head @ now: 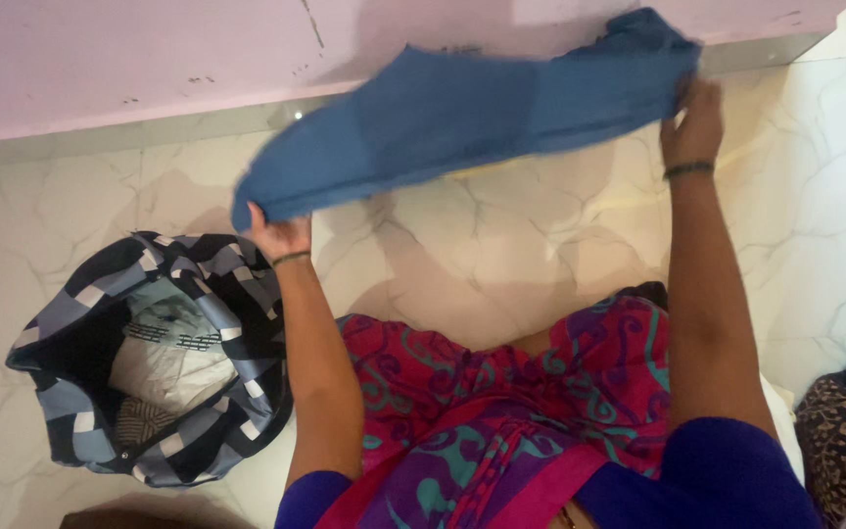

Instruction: The person sits on the floor and folds a light gray t-shirt, smoothing it out and folding it into a compact rectangle before placing it into a nearby duffel bag. The person then picks up a pair of blue pants, lays them flat, and begins folding them.

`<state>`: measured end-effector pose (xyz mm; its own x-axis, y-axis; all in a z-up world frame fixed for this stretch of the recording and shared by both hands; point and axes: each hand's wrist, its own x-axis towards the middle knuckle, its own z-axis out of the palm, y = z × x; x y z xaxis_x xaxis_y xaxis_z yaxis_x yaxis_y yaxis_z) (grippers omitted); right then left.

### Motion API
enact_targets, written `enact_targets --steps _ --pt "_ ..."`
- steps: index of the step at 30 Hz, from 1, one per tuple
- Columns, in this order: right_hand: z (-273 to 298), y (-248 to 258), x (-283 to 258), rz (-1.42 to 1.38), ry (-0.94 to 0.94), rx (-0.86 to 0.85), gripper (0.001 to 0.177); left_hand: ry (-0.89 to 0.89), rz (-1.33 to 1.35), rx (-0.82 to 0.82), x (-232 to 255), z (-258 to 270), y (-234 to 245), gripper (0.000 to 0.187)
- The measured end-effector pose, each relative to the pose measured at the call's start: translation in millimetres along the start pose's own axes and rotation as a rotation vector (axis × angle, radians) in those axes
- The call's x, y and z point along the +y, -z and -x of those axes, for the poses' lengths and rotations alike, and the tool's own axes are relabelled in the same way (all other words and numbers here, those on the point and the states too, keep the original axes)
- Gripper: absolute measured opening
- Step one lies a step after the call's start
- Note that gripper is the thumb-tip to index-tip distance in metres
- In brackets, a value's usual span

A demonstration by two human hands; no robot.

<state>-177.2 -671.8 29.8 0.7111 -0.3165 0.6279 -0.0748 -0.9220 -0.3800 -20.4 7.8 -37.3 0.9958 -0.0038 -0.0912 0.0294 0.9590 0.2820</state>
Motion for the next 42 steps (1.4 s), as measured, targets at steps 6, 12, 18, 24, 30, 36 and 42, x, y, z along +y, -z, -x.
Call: enact_targets --steps 6,12,18,24,30,36,42 --pt "142.5 -6.9 25.5 0.081 -0.176 -0.305 0.051 0.272 -0.435 1.036 9.1 25.7 68.5 0.085" --pt "192.2 -21.9 54.4 0.131 -0.748 -0.703 0.044 0.422 -1.027 1.014 -2.4 20.4 70.6 0.076" --pt "186.2 -57.4 -6.3 0.05 -0.314 -0.526 0.051 0.621 -1.984 0.775 -45.5 38.7 74.2 0.072" --pt "178.5 -62.9 -35.9 0.256 -0.494 -0.566 0.05 0.562 -1.801 0.922 -49.7 41.0 73.1 0.071" --pt "186.1 -84.6 21.3 -0.207 -0.48 -0.328 0.028 0.335 -0.916 1.168 -31.8 32.0 71.8 0.07" --pt "169.4 -63.5 16.4 -0.673 -1.233 0.381 0.014 0.278 -0.872 1.249 -23.8 41.9 73.7 0.067" --pt "140.8 -16.5 -14.6 -0.779 -0.763 0.64 0.019 0.258 -0.862 1.298 -14.5 52.3 73.9 0.064"
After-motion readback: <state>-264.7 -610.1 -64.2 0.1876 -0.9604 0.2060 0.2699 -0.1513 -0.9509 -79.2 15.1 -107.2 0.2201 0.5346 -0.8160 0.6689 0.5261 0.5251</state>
